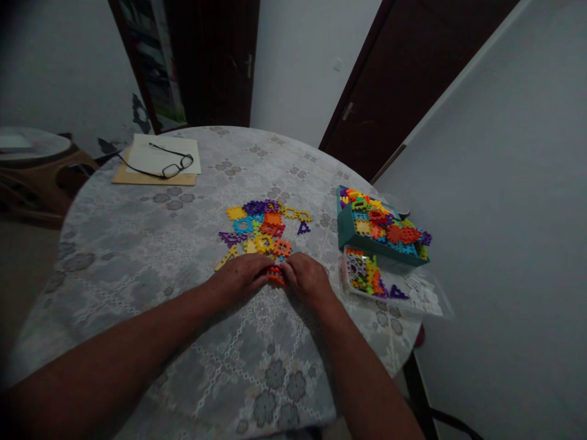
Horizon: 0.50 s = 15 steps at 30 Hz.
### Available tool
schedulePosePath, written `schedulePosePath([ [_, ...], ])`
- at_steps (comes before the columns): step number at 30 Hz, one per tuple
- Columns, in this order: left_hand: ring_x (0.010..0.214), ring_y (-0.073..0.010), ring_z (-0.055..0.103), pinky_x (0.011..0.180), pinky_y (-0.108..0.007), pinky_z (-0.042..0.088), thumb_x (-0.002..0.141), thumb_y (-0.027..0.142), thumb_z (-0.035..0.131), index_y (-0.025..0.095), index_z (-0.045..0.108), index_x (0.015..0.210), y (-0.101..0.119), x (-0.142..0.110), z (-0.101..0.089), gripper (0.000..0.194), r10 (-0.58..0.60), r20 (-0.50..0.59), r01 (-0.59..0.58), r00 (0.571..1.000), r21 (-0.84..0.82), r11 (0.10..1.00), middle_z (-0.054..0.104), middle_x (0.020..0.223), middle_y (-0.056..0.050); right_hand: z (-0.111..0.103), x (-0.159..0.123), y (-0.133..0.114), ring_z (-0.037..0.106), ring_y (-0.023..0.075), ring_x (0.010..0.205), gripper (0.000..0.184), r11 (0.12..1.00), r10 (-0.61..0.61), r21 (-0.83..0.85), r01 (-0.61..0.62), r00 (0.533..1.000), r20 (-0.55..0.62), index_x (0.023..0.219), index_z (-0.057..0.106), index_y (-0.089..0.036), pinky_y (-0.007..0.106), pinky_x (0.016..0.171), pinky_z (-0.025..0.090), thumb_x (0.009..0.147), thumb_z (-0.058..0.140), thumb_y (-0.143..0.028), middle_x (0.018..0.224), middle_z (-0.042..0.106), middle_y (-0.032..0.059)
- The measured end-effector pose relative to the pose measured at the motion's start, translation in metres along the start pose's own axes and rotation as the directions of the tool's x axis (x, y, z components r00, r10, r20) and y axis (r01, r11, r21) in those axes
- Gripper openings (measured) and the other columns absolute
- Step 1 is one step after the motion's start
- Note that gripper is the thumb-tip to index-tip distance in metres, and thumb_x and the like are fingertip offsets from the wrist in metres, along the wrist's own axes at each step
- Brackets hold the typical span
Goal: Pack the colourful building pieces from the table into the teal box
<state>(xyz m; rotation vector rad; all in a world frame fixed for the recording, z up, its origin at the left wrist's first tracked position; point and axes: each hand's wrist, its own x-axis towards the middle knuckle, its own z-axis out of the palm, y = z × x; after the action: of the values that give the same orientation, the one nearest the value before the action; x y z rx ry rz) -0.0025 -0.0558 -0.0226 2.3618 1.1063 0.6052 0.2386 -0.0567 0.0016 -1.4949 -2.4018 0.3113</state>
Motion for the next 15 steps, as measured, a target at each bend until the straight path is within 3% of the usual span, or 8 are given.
schedulePosePath([
  [7,0.121,-0.0299,0.070,0.108,-0.045,0.053,0.104,0.024,0.064,0.022,0.069,0.133,0.0010,0.0015,0.0008,0.029,-0.008,-0.020,0.008,1.000,-0.025,1.000,0.076,0.129,-0.012,0.0023,0.0004,-0.0121,0.067,0.0211,0.087,0.032,0.981,0.011,0.192,0.007,0.995,-0.096,0.092,0.068,-0.022,0.032,0.085,0.049,0.112,0.047,-0.035,0.092,0.072,0.0073],
  [15,0.115,-0.0261,0.068,0.102,-0.040,0.054,0.101,0.022,0.066,0.022,0.069,0.125,0.0005,0.0000,-0.0001,0.024,-0.014,-0.048,0.012,0.999,-0.042,0.999,0.071,0.121,-0.009,0.0074,0.0005,-0.0090,0.070,0.0203,0.087,0.025,0.935,0.047,0.353,-0.005,0.993,-0.110,0.101,0.073,-0.023,0.030,0.082,0.051,0.109,0.054,-0.036,0.095,0.077,0.0048],
])
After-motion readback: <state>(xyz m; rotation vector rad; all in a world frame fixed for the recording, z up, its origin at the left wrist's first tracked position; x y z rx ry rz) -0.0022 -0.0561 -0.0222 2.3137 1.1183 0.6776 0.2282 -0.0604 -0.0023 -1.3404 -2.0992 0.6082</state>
